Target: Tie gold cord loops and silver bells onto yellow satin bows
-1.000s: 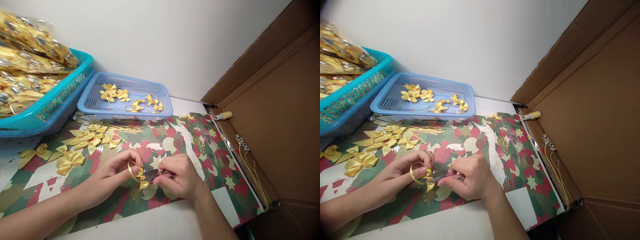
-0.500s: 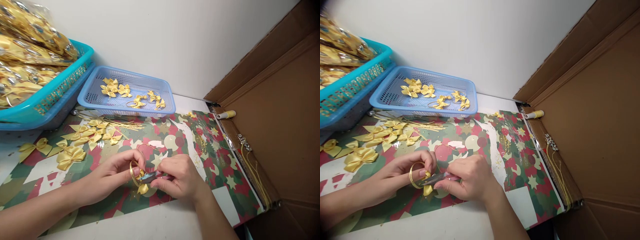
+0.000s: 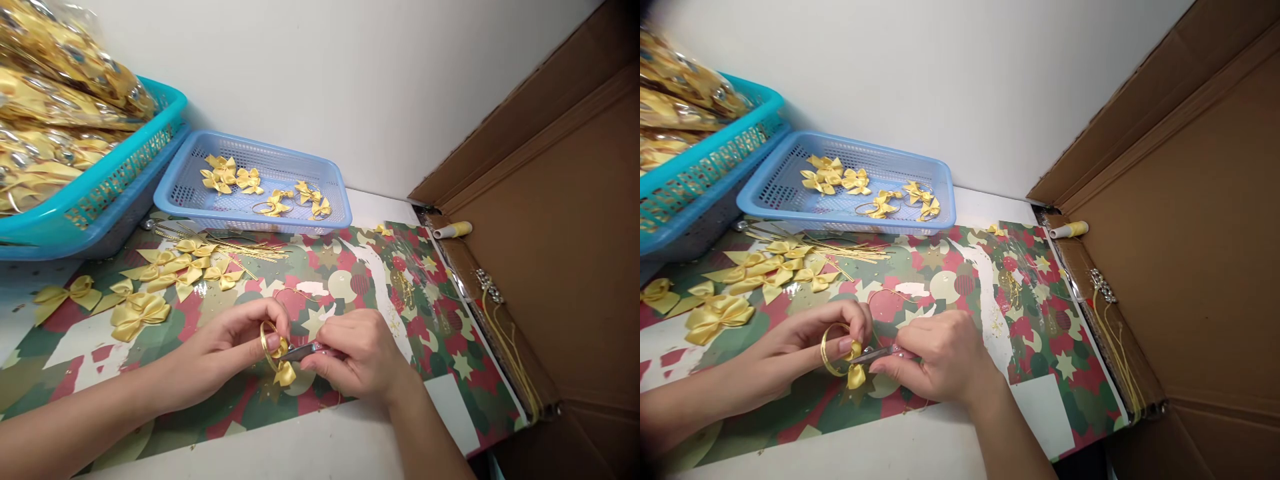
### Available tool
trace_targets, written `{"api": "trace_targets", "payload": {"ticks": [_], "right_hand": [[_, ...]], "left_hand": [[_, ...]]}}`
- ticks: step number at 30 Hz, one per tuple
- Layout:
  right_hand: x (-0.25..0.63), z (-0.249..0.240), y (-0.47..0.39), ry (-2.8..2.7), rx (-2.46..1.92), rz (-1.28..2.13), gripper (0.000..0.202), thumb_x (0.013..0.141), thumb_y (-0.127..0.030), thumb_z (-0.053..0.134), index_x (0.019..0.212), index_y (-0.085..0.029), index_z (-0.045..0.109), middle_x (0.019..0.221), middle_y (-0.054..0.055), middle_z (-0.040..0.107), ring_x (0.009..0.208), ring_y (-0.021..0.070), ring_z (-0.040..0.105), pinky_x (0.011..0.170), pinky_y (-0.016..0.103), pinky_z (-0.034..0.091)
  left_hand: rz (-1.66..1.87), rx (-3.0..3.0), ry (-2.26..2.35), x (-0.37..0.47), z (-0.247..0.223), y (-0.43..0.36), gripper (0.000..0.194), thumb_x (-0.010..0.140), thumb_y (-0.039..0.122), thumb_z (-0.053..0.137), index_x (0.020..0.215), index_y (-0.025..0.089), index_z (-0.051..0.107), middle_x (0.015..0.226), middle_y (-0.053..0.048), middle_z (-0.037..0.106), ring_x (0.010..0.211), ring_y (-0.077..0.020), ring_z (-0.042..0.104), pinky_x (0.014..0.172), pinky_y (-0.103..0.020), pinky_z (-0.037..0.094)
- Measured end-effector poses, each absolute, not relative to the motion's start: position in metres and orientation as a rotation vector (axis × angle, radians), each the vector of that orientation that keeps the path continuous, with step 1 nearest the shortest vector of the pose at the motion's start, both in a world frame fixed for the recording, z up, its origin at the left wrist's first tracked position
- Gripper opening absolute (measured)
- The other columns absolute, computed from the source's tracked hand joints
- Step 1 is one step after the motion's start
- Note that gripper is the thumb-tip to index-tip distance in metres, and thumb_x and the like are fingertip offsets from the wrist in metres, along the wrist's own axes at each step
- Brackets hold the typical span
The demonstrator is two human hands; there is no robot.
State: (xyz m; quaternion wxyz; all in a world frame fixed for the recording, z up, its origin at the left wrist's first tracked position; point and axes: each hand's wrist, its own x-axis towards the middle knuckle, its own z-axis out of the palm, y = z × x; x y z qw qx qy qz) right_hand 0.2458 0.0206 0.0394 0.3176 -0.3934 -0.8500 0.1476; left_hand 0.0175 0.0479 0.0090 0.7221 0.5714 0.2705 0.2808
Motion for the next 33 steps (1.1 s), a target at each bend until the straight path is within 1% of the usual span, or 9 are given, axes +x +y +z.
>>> {"api": "trace_targets", "payload": {"ticks": [4,7,9,13,16,19,22,28,33], "right_hand": [[0.248,0.04,0.021,-2.052,-1.045,0.485,0.058,0.099,-0.059,0.048,0.058,-0.02,0.04,0.049,-0.007,0.035,0.045,0.0071,0.027,0.045,0.024,0.022],[0.245,0.04,0.02,-1.745,-1.16,0.777,0.061,0.081,-0.074,0.064,0.062,-0.022,0.038,0.052,-0.008,0.036,0.045,0.007,0.028,0.043,0.023,0.025],[0.238,0.037,0.017,-1.573,-1.251,1.036,0.056,0.07,-0.067,0.077,0.068,-0.023,0.042,0.058,-0.007,0.045,0.047,0.0079,0.038,0.043,0.022,0.032],[0.221,0.022,0.012,-1.347,-1.278,1.327,0.026,0.085,-0.037,0.069,0.078,-0.023,0.049,0.071,-0.003,0.059,0.056,0.0113,0.052,0.053,0.025,0.046],[0.214,0.015,0.011,-1.23,-1.207,1.353,0.028,0.085,-0.029,0.068,0.075,-0.024,0.042,0.075,-0.002,0.061,0.06,0.0121,0.054,0.058,0.026,0.05],[0.21,0.019,0.013,-1.196,-1.213,1.261,0.034,0.079,-0.023,0.072,0.074,-0.025,0.039,0.091,0.002,0.069,0.077,0.0157,0.063,0.069,0.029,0.054],[0.208,0.027,0.013,-1.214,-1.177,1.154,0.038,0.075,-0.022,0.075,0.072,-0.025,0.038,0.101,0.005,0.071,0.095,0.0209,0.065,0.079,0.033,0.054],[0.217,0.028,0.018,-1.019,-1.025,1.167,0.038,0.078,-0.028,0.072,0.07,-0.024,0.035,0.08,0.0,0.064,0.068,0.0141,0.054,0.066,0.029,0.047],[0.222,0.027,0.024,-0.86,-0.911,1.269,0.039,0.075,-0.032,0.076,0.071,-0.024,0.037,0.081,-0.001,0.06,0.071,0.0132,0.051,0.068,0.026,0.045]], "left_hand": [[0.699,1.273,0.666,0.02,0.012,0.048,0.017,0.098,0.041,0.06,0.094,0.025,0.064,0.081,0.003,0.053,0.068,-0.0113,0.049,0.059,-0.018,0.046],[0.797,1.264,0.748,0.024,0.015,0.049,0.016,0.095,0.04,0.064,0.091,0.025,0.066,0.081,0.003,0.057,0.067,-0.0112,0.054,0.059,-0.019,0.049],[0.835,1.247,0.791,0.027,0.017,0.05,0.017,0.093,0.041,0.067,0.088,0.024,0.069,0.081,0.002,0.061,0.067,-0.0117,0.057,0.06,-0.021,0.051],[0.875,1.198,0.873,0.03,0.017,0.05,0.02,0.083,0.042,0.077,0.089,0.023,0.074,0.086,-0.002,0.069,0.076,-0.0166,0.065,0.067,-0.026,0.057],[0.876,1.189,0.858,0.03,0.016,0.051,0.021,0.08,0.039,0.081,0.093,0.024,0.075,0.082,-0.002,0.069,0.072,-0.016,0.065,0.063,-0.024,0.057],[0.859,1.254,0.817,0.029,0.016,0.05,0.018,0.085,0.039,0.076,0.098,0.025,0.076,0.095,-0.005,0.073,0.079,-0.0176,0.067,0.068,-0.026,0.058],[0.833,1.313,0.814,0.028,0.015,0.05,0.017,0.09,0.038,0.071,0.101,0.025,0.076,0.102,-0.006,0.074,0.088,-0.0203,0.068,0.075,-0.028,0.059],[0.873,1.346,0.931,0.028,0.014,0.052,0.015,0.087,0.039,0.072,0.093,0.025,0.073,0.084,-0.002,0.068,0.074,-0.0164,0.062,0.062,-0.023,0.052],[0.82,1.322,0.971,0.028,0.015,0.054,0.023,0.085,0.045,0.072,0.084,0.022,0.067,0.077,0.0,0.062,0.064,-0.0144,0.055,0.057,-0.024,0.047]]}}
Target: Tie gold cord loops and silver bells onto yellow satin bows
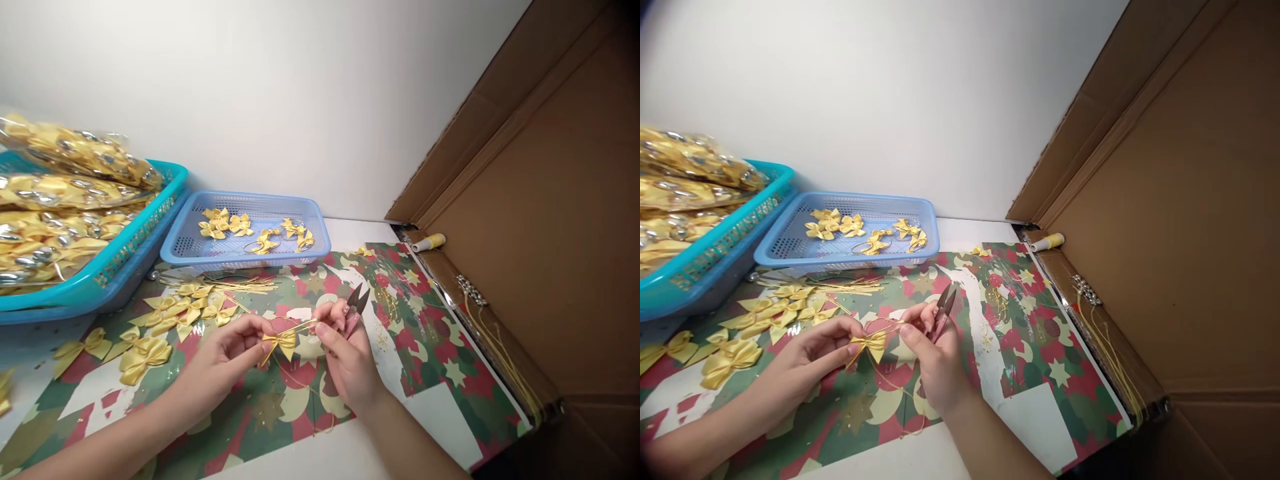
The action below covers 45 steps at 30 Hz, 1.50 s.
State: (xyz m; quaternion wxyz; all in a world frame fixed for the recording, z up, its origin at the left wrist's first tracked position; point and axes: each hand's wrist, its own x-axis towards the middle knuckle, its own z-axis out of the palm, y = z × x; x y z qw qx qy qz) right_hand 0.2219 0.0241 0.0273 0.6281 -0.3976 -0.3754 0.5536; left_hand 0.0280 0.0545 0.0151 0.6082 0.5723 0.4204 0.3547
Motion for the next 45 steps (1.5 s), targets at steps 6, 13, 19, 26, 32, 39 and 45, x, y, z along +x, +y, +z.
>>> {"api": "trace_targets", "payload": {"ticks": [6,13,19,26,32,39,45], "right_hand": [[0.214,0.03,0.026,-0.926,-0.905,1.404,0.044,0.075,-0.042,0.076,0.07,-0.024,0.037,0.083,0.0,0.058,0.078,0.0158,0.058,0.08,0.033,0.051],[0.213,0.03,0.029,-0.969,-0.849,1.438,0.048,0.072,-0.045,0.079,0.067,-0.024,0.036,0.077,-0.002,0.057,0.073,0.0143,0.057,0.078,0.033,0.051],[0.217,0.028,0.033,-0.979,-0.884,1.5,0.046,0.068,-0.04,0.08,0.066,-0.023,0.038,0.067,-0.004,0.057,0.065,0.0132,0.055,0.065,0.027,0.045],[0.212,0.023,0.036,-0.881,-0.909,1.414,0.042,0.064,-0.037,0.079,0.063,-0.022,0.04,0.064,-0.004,0.055,0.059,0.0114,0.05,0.059,0.025,0.044],[0.225,0.019,0.046,-1.129,-1.215,0.984,0.027,0.081,-0.035,0.059,0.073,-0.024,0.035,0.092,0.004,0.067,0.068,0.0144,0.057,0.065,0.028,0.05],[0.252,0.012,0.05,-1.406,-1.676,0.528,0.018,0.08,-0.02,0.064,0.076,-0.023,0.047,0.079,0.003,0.059,0.072,0.0223,0.058,0.065,0.031,0.037],[0.257,0.004,0.051,-1.582,-1.891,0.347,0.012,0.084,-0.01,0.057,0.083,-0.021,0.053,0.091,0.008,0.065,0.08,0.0257,0.063,0.064,0.031,0.036]], "left_hand": [[0.724,1.538,0.936,0.024,0.024,0.053,0.033,0.089,0.051,0.064,0.106,0.023,0.067,0.063,0.006,0.042,0.052,-0.0119,0.041,0.047,-0.022,0.036],[0.619,1.663,0.969,0.029,0.041,0.062,0.032,0.089,0.053,0.063,0.085,0.022,0.067,0.061,0.007,0.035,0.055,-0.0127,0.033,0.05,-0.023,0.03],[0.766,1.319,0.865,0.027,0.055,0.071,0.042,0.077,0.056,0.072,0.061,0.02,0.057,0.084,-0.003,0.051,0.073,-0.0177,0.049,0.061,-0.027,0.045],[0.705,1.324,0.814,0.035,0.05,0.074,0.046,0.074,0.061,0.071,0.063,0.02,0.053,0.069,0.0,0.048,0.066,-0.0169,0.05,0.062,-0.029,0.047],[0.782,1.641,0.905,0.042,0.071,0.129,0.043,0.084,0.059,0.067,0.072,0.018,0.058,0.065,0.005,0.054,0.058,-0.0127,0.053,0.055,-0.024,0.045],[0.907,2.093,1.06,0.044,0.094,0.198,0.041,0.099,0.043,0.058,0.123,0.011,0.066,0.128,-0.005,0.063,0.108,-0.0319,0.066,0.093,-0.044,0.057],[0.936,2.329,1.16,0.01,0.085,0.195,0.03,0.098,0.035,0.062,0.123,0.018,0.064,0.127,-0.009,0.066,0.105,-0.0257,0.067,0.089,-0.045,0.059]]}}
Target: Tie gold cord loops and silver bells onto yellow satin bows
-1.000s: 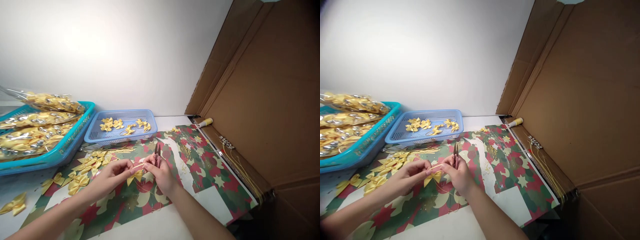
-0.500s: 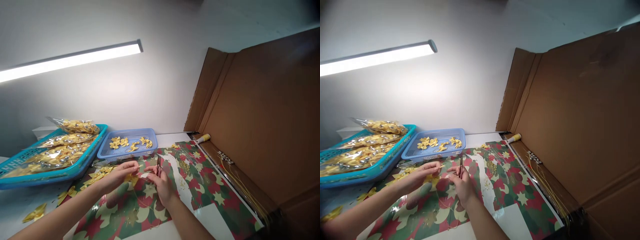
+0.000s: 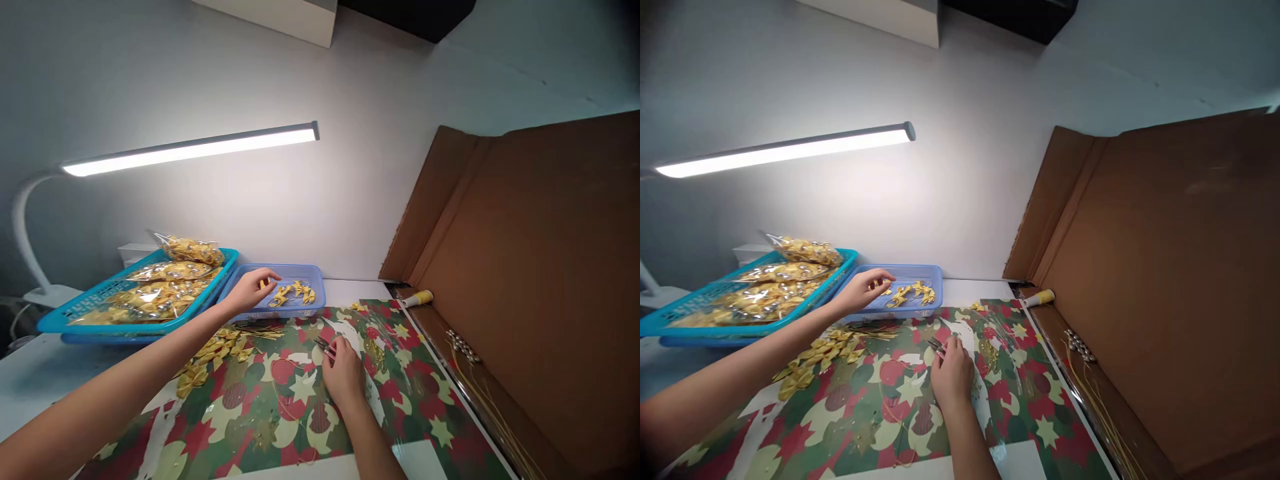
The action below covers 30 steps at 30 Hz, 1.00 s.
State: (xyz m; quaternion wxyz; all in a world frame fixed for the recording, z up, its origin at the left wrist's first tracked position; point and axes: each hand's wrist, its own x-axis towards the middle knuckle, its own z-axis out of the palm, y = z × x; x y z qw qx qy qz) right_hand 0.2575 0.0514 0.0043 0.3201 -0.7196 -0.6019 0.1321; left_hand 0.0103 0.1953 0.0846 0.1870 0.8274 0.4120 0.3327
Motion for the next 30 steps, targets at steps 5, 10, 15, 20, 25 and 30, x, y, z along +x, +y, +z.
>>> {"api": "trace_targets", "payload": {"ticks": [5,10,15,20,25,30], "right_hand": [[0.263,-0.003,0.053,-1.675,-1.925,0.265,0.01,0.088,-0.013,0.055,0.084,-0.022,0.057,0.095,0.01,0.067,0.093,0.0296,0.063,0.075,0.034,0.043],[0.264,-0.006,0.05,-1.674,-1.954,0.085,0.005,0.086,-0.018,0.059,0.084,-0.022,0.062,0.098,0.012,0.067,0.097,0.0349,0.06,0.079,0.042,0.043],[0.258,0.003,0.046,-1.582,-1.691,0.165,0.011,0.08,-0.014,0.059,0.087,-0.02,0.064,0.105,0.015,0.064,0.102,0.0356,0.056,0.087,0.047,0.043],[0.261,0.018,0.049,-1.648,-1.626,0.258,0.01,0.081,-0.011,0.058,0.083,-0.02,0.063,0.1,0.01,0.065,0.099,0.0272,0.059,0.089,0.04,0.046],[0.267,0.043,0.025,-1.869,-1.535,0.529,0.015,0.077,-0.016,0.073,0.067,-0.022,0.064,0.077,-0.001,0.068,0.077,0.0183,0.063,0.072,0.03,0.047],[0.242,0.046,-0.025,-1.967,-1.864,0.641,0.021,0.071,-0.018,0.082,0.061,-0.021,0.064,0.075,0.001,0.069,0.082,0.0241,0.063,0.086,0.043,0.041]], "left_hand": [[0.915,2.492,1.224,-0.042,0.045,0.122,0.021,0.095,0.029,0.053,0.088,0.02,0.071,0.085,-0.003,0.071,0.071,-0.0168,0.064,0.067,-0.028,0.052],[0.948,2.548,1.435,-0.066,0.006,0.07,0.025,0.093,0.032,0.055,0.109,0.022,0.072,0.106,-0.01,0.073,0.096,-0.0266,0.065,0.082,-0.037,0.052],[0.793,2.808,1.381,-0.059,-0.001,0.081,0.03,0.095,0.03,0.054,0.119,0.034,0.073,0.118,-0.003,0.077,0.109,-0.0286,0.062,0.094,-0.042,0.042],[0.811,2.822,1.331,-0.059,-0.002,0.083,0.027,0.097,0.036,0.052,0.094,0.03,0.078,0.093,-0.004,0.078,0.095,-0.0283,0.063,0.086,-0.042,0.035],[0.825,2.9,1.316,-0.06,0.002,0.078,0.035,0.099,0.037,0.046,0.083,0.026,0.074,0.084,-0.006,0.076,0.085,-0.0291,0.062,0.078,-0.042,0.033],[0.863,2.933,1.297,-0.055,0.008,0.075,0.031,0.099,0.035,0.048,0.085,0.023,0.073,0.085,-0.006,0.077,0.081,-0.0283,0.063,0.076,-0.042,0.034]]}}
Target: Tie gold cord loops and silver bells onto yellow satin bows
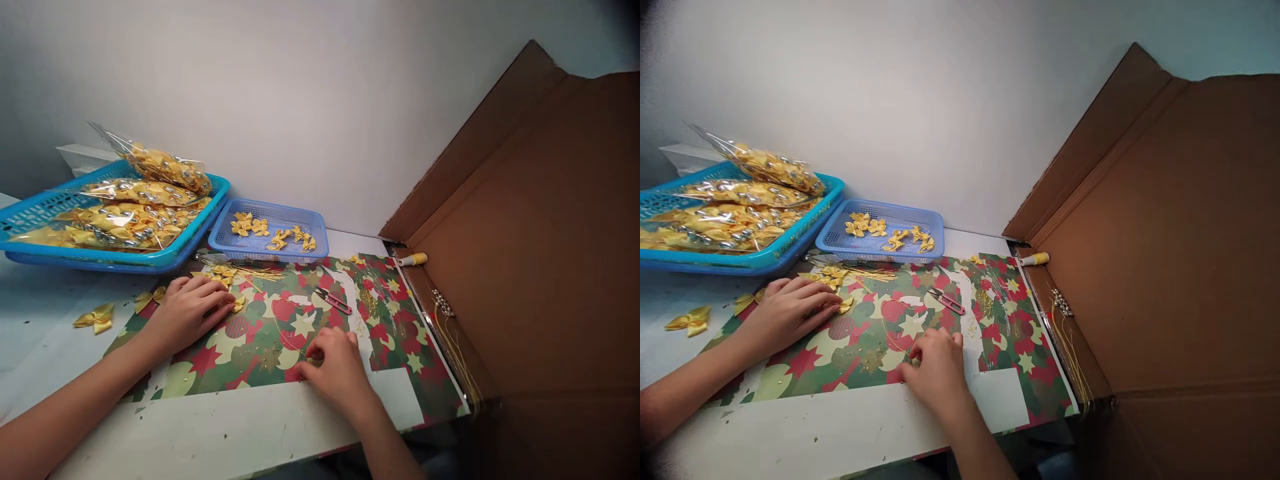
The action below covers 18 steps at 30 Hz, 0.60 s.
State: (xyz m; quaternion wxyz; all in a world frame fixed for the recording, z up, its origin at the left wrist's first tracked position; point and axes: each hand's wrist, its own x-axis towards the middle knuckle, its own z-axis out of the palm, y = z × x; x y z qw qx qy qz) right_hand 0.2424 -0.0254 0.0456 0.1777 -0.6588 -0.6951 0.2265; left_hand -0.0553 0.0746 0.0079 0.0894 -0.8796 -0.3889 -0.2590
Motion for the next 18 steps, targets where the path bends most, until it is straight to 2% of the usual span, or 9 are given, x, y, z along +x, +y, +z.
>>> {"api": "trace_targets", "payload": {"ticks": [2,4,8,11,14,18], "right_hand": [[0.231,0.039,-0.038,-1.954,-1.989,0.63,0.022,0.071,-0.016,0.082,0.062,-0.02,0.063,0.079,0.002,0.071,0.087,0.0267,0.064,0.087,0.046,0.039],[0.225,0.031,-0.046,-1.949,-1.997,0.599,0.019,0.078,-0.012,0.077,0.066,-0.02,0.065,0.083,0.003,0.072,0.09,0.026,0.064,0.086,0.044,0.038],[0.23,0.021,-0.06,-2.093,-1.819,0.556,0.018,0.085,-0.008,0.07,0.072,-0.019,0.064,0.084,0.002,0.07,0.087,0.0206,0.063,0.085,0.038,0.038],[0.241,0.025,-0.063,-2.247,-1.59,0.598,0.015,0.086,-0.011,0.073,0.077,-0.02,0.065,0.084,-0.001,0.069,0.084,0.0173,0.062,0.085,0.035,0.038],[0.25,0.038,-0.039,-2.222,-1.505,0.571,0.012,0.087,-0.015,0.072,0.079,-0.021,0.066,0.084,-0.001,0.069,0.083,0.0164,0.061,0.086,0.035,0.039],[0.243,0.052,0.026,-2.178,-1.784,0.431,0.004,0.091,-0.022,0.071,0.087,-0.021,0.068,0.098,0.004,0.071,0.099,0.0215,0.064,0.086,0.036,0.042]], "left_hand": [[-0.81,-2.602,-1.157,-0.053,0.01,0.072,0.027,0.097,0.035,0.05,0.087,0.024,0.073,0.088,-0.006,0.078,0.083,-0.0285,0.064,0.077,-0.042,0.034],[-0.847,-2.607,-1.146,-0.051,0.013,0.068,0.023,0.096,0.034,0.052,0.088,0.025,0.072,0.091,-0.005,0.078,0.085,-0.028,0.065,0.078,-0.042,0.034],[-0.909,-2.663,-1.087,-0.045,0.014,0.059,0.018,0.096,0.03,0.054,0.091,0.027,0.071,0.092,-0.003,0.078,0.088,-0.0265,0.066,0.081,-0.041,0.036],[-0.937,-2.712,-1.032,-0.037,0.013,0.052,0.016,0.096,0.029,0.055,0.094,0.028,0.071,0.094,-0.002,0.078,0.089,-0.0253,0.065,0.084,-0.04,0.036],[-0.914,-2.798,-0.969,-0.021,0.013,0.048,0.016,0.096,0.027,0.055,0.096,0.028,0.07,0.096,-0.001,0.077,0.091,-0.0245,0.065,0.085,-0.039,0.036],[-0.903,-2.91,-0.856,0.006,0.019,0.043,0.016,0.097,0.025,0.053,0.095,0.027,0.069,0.097,-0.001,0.077,0.09,-0.0233,0.064,0.083,-0.037,0.037]]}}
